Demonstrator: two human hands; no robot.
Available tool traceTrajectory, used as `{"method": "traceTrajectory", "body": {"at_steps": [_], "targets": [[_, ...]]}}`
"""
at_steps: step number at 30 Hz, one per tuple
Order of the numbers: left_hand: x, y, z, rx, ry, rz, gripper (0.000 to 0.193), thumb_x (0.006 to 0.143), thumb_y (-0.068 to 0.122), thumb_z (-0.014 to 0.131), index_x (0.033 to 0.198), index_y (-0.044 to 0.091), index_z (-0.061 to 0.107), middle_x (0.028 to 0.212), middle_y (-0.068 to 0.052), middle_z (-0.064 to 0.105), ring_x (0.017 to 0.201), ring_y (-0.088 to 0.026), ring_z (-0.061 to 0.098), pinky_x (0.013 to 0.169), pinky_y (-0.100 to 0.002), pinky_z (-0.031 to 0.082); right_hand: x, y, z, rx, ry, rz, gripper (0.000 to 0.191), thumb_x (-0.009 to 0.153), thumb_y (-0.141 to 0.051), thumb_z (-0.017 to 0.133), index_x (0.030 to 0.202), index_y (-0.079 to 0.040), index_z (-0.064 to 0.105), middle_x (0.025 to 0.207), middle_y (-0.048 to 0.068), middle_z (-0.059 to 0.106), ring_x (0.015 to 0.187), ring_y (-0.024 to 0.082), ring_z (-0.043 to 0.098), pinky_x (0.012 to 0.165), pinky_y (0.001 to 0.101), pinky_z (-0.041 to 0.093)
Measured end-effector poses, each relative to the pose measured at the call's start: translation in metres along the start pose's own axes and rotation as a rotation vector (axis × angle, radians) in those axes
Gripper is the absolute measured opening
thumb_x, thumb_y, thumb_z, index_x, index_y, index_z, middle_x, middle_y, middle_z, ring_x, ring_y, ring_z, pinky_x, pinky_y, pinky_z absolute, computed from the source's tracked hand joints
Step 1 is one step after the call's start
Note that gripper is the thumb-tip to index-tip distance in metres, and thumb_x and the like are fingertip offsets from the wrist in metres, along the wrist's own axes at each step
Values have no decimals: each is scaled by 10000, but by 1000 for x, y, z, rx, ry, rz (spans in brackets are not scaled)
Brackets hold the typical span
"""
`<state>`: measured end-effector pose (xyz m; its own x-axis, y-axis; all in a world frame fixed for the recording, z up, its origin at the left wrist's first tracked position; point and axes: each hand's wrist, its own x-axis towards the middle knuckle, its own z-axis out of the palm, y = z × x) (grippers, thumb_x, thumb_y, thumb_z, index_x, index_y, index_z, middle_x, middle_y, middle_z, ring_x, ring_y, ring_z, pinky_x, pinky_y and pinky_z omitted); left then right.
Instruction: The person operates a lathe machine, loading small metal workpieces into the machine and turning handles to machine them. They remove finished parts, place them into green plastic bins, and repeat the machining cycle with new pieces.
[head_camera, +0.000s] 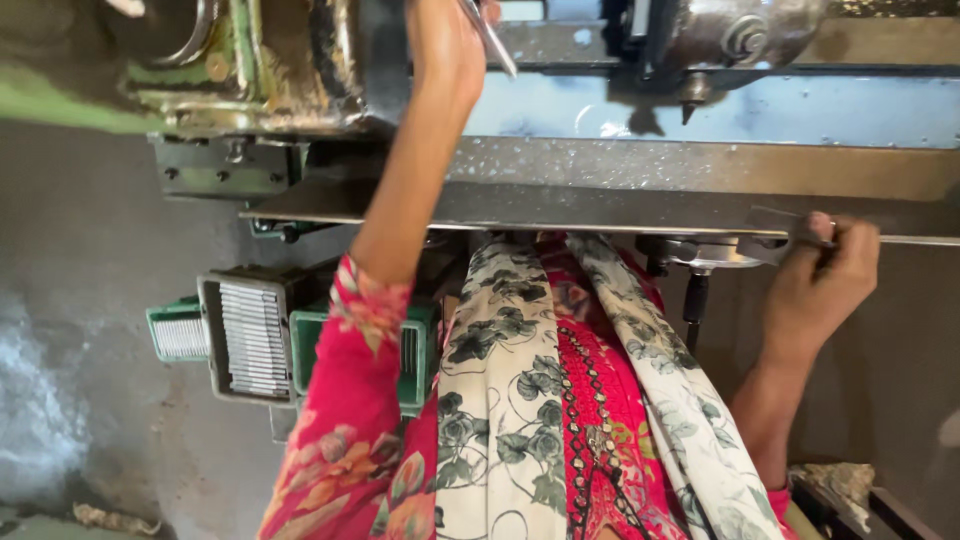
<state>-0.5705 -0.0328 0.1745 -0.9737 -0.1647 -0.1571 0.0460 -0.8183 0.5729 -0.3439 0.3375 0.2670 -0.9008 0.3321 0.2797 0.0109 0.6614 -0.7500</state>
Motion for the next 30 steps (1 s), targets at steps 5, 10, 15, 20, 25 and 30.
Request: {"method": "traceTrajectory", "body": {"at_steps": [5,10,15,20,25,30], "targets": [[-114,17,32,97,-35,-144,462,1116,407,399,1011,1,591,829,-108,660,693,-224,629,665,-378,530,-19,-69,27,851,-263,427,133,1136,-212,532,1231,-123,504,953,36,655,588,73,526,486,210,411],[-176,15,58,-73,-399,-193,455,1157,425,325,1163,48,581,840,-101,678,1048,-280,718,1027,-445,554,-31,-127,61,595,-388,-462,249,1125,81,430,1314,-77,468,1168,184,679,971,275,712,774,310,581],[-202,25,62,-24,-531,-156,480,1202,413,315,1188,27,600,927,-132,715,1202,-297,679,1151,-425,459,-43,-124,77,238,-393,-804,524,716,168,566,1201,-29,539,1141,202,694,918,391,677,746,433,546],[-222,27,59,44,-467,-249,613,1161,516,320,1312,-21,575,1124,-153,715,1209,-264,647,1172,-412,442,-71,-115,83,228,-363,-770,395,882,102,678,1215,-35,513,1198,206,661,972,389,696,775,435,555],[-239,28,60,128,-559,-270,916,1043,791,285,1351,-27,560,1158,-138,671,1092,-204,619,1079,-379,461,-97,-108,87,190,-227,-752,289,975,6,718,1176,-50,518,1114,189,665,906,375,686,748,447,549],[-263,50,78,310,-700,-188,1080,866,924,262,1364,4,532,1171,-132,644,1125,-205,634,1097,-365,486,-125,-99,84,236,-101,-757,232,1050,-80,678,1190,-53,495,1108,177,699,947,307,678,812,406,563]]}}
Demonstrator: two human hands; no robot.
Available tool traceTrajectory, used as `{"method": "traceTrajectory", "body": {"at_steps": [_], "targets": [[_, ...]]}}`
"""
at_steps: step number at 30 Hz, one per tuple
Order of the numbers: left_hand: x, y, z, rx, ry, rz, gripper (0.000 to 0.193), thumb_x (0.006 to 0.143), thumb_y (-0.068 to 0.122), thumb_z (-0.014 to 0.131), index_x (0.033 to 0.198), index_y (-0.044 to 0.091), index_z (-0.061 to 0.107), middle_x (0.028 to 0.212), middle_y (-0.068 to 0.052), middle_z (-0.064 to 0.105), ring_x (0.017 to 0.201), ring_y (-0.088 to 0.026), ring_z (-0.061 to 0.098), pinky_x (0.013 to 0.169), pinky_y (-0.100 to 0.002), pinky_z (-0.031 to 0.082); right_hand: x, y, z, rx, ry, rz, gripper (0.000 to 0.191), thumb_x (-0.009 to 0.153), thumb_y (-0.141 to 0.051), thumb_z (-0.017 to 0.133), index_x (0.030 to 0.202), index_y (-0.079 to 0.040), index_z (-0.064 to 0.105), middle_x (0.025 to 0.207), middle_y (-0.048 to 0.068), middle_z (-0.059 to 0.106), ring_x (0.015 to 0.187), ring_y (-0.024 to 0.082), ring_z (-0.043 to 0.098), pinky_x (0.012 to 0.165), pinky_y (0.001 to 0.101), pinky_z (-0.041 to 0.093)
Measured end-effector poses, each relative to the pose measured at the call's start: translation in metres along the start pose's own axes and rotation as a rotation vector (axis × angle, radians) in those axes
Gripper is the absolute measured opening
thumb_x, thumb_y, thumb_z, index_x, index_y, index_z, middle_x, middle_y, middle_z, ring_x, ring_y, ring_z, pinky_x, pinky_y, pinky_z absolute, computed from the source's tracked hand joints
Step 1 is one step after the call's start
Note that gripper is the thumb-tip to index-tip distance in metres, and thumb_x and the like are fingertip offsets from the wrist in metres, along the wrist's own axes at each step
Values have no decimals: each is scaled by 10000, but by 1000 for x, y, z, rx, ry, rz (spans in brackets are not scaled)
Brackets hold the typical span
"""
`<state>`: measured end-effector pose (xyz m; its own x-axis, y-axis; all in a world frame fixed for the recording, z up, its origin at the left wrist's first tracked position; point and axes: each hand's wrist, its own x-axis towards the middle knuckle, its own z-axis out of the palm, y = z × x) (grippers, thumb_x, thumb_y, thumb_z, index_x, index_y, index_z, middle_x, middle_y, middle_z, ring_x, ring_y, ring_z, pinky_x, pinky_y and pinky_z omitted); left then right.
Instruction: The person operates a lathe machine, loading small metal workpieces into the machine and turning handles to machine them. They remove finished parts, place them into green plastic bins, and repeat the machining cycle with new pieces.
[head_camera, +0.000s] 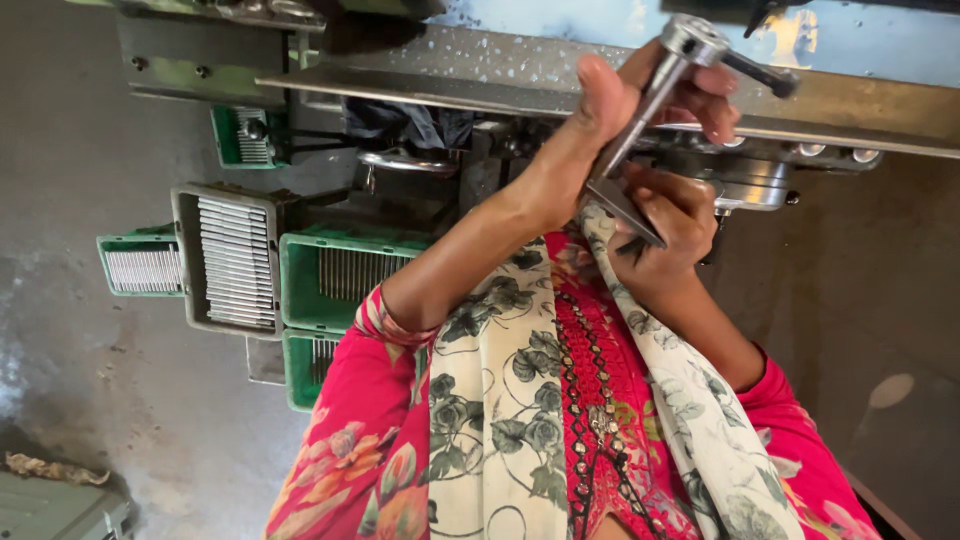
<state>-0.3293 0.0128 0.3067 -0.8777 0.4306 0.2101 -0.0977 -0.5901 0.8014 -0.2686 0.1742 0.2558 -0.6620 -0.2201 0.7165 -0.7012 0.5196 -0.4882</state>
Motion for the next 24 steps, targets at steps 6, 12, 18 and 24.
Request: {"method": "traceTrajectory", "body": {"at_steps": [6,12,18,24], "targets": [[-20,45,26,138,-33,-20,1167,780,986,263,1339,0,537,1138,-126,638,1103,-187,628,1010,-337,493,-16,-14,2,-59,100,-89,295,1024,-278,625,1120,-27,502,972,162,741,954,285,629,826,436,519],[-41,60,41,149,-29,-89,1244,701,1024,292,1406,23,507,1160,-133,625,1072,-182,645,955,-328,575,-31,-4,28,63,401,-240,360,1026,-335,641,1077,8,543,888,184,686,853,262,634,729,403,585],[-43,55,40,178,-2,-67,1196,705,1026,238,1379,74,501,1105,-64,673,821,-128,720,741,-267,664,-33,-17,26,84,245,-89,301,964,-289,697,1048,-35,559,1031,213,667,903,326,690,761,440,562],[-69,47,6,-8,161,8,646,1133,572,478,1389,-13,578,963,-60,614,794,-109,518,714,-240,427,1,-38,4,39,-141,-86,307,987,-120,829,1126,-7,579,1181,195,686,990,340,706,832,419,565]]}}
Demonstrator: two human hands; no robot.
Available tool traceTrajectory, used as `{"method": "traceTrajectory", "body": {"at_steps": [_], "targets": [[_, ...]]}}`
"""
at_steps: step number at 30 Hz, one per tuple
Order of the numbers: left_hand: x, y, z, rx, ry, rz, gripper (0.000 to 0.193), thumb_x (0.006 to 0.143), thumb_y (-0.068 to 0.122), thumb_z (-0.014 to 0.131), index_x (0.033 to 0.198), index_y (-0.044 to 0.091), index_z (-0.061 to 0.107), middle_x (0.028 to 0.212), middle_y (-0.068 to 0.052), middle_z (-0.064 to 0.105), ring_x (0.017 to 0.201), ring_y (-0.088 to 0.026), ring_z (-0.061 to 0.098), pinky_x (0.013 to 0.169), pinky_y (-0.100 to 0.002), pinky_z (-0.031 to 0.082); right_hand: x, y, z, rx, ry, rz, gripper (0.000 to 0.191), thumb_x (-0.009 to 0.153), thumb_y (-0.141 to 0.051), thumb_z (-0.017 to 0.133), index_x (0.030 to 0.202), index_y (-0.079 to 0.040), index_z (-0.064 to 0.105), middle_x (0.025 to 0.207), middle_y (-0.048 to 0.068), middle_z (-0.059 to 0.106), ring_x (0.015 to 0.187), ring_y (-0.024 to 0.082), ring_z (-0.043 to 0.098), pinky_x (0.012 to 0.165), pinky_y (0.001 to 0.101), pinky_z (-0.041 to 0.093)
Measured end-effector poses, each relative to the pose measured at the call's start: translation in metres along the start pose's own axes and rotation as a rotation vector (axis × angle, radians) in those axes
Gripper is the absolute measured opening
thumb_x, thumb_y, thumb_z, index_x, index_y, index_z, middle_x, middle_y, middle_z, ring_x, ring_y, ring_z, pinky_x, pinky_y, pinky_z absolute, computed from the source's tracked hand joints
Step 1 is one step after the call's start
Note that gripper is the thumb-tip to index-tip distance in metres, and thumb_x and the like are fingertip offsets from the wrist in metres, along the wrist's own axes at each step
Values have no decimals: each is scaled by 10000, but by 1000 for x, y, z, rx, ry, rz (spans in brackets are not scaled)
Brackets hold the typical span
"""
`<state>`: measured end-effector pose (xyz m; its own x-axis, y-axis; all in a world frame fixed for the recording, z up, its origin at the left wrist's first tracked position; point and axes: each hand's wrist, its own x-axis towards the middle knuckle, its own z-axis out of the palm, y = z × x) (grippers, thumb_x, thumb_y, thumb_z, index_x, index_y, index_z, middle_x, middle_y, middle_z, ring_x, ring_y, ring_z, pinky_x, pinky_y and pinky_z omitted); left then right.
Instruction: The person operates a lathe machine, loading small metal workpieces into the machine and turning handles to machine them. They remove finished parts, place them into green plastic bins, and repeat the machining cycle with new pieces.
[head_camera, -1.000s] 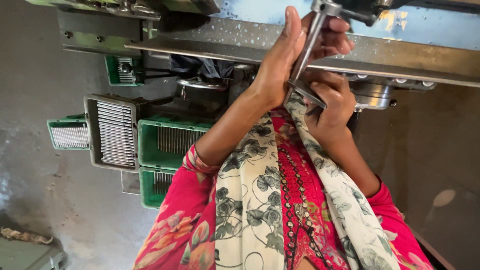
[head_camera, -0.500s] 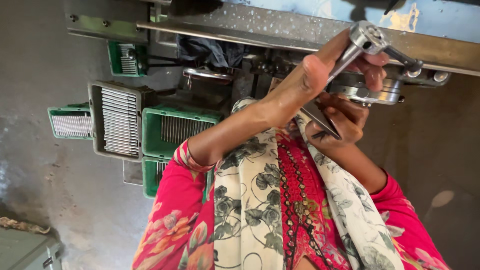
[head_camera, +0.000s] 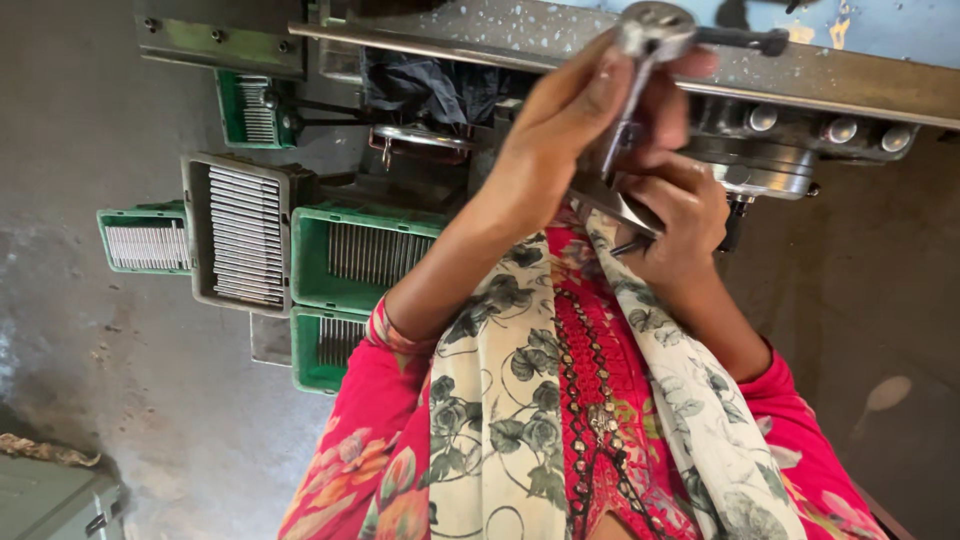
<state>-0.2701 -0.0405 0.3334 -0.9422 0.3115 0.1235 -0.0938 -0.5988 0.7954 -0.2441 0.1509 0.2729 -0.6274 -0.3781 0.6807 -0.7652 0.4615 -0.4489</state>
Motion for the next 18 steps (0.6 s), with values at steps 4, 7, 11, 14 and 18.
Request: {"method": "traceTrajectory", "body": {"at_steps": [4,7,11,14,18], "targets": [[-23,-4,-16,-28,17,57,465,1193,433,524,1317,-4,627,859,-6,574,704,-64,434,675,-206,348,18,-3,-2,-5,-169,-102,277,956,-77,858,1091,-5,627,1125,182,714,809,287,701,649,371,486],[-37,15,-28,-73,104,99,424,1208,402,527,1254,-1,651,806,8,526,649,-39,385,622,-201,318,27,1,-13,36,-231,-205,201,980,-54,771,1092,-23,607,1164,161,698,857,297,737,694,370,547],[-61,67,-59,60,274,254,424,1202,382,447,1166,20,665,776,-43,591,560,-47,417,512,-220,331,30,10,-40,-143,-123,-107,91,1028,-48,601,1072,18,556,1033,126,693,734,295,685,628,450,523],[-74,79,-73,-12,305,278,426,1183,366,387,1142,27,642,837,-108,652,636,-143,565,623,-329,474,26,10,-45,151,-15,169,306,1213,-293,483,1271,7,460,1268,142,604,911,185,728,705,270,603],[-75,49,-67,-149,133,245,439,1187,398,395,1139,23,618,1165,-160,674,1176,-314,679,1097,-536,574,25,-7,-24,64,-31,-80,341,1101,-351,609,1193,-36,517,1175,151,629,945,237,753,717,322,634]]}}
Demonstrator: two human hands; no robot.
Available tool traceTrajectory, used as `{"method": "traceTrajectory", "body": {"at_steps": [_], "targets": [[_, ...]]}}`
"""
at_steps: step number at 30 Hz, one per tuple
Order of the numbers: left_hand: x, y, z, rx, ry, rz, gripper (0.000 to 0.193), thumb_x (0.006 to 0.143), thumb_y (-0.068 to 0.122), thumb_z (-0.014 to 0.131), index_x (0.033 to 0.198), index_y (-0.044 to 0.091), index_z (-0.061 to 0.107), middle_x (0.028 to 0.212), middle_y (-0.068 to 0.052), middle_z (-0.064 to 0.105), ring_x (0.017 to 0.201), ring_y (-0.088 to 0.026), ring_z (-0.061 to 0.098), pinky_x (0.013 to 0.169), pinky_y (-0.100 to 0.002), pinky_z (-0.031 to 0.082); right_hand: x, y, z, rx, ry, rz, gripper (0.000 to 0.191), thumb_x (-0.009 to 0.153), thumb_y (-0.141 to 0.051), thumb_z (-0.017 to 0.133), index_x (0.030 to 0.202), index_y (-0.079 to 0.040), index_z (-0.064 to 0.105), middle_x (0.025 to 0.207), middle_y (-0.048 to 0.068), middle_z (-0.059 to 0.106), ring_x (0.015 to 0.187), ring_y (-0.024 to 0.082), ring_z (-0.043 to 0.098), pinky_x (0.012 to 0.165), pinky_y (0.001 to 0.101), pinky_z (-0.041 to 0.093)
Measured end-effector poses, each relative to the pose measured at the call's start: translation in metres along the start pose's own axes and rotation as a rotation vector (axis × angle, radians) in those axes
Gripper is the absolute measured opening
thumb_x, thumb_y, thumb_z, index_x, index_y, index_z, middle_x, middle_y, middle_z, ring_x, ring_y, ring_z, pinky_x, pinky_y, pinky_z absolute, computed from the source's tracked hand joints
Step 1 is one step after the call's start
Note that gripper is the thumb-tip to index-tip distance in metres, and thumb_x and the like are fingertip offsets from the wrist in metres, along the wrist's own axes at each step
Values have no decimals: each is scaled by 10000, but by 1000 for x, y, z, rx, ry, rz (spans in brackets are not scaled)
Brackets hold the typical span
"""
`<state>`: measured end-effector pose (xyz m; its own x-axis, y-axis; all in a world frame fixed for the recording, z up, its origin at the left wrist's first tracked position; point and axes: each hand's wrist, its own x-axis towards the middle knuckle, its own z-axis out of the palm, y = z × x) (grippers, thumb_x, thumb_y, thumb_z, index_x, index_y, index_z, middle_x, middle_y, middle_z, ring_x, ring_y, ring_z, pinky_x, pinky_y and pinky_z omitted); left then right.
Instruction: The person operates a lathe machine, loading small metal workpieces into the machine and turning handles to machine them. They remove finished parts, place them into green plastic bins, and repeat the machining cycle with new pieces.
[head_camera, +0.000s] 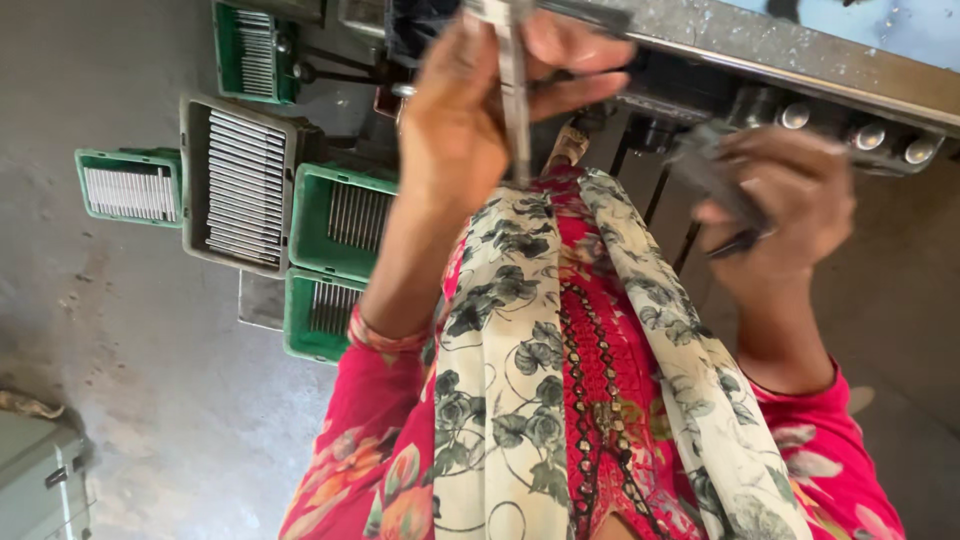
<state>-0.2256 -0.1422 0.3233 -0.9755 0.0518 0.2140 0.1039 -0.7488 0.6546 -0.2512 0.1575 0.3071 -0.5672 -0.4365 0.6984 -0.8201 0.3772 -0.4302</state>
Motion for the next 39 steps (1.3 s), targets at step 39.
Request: {"method": "traceTrajectory", "body": {"at_steps": [39], "targets": [[-17,-39,28,400,-52,62,419,1122,460,523,1133,44,578,1076,0,499,888,-88,468,830,-223,405,-2,-15,36,-130,-197,-194,346,919,-159,900,1153,-38,675,1229,131,674,1109,293,680,884,419,544]]}}
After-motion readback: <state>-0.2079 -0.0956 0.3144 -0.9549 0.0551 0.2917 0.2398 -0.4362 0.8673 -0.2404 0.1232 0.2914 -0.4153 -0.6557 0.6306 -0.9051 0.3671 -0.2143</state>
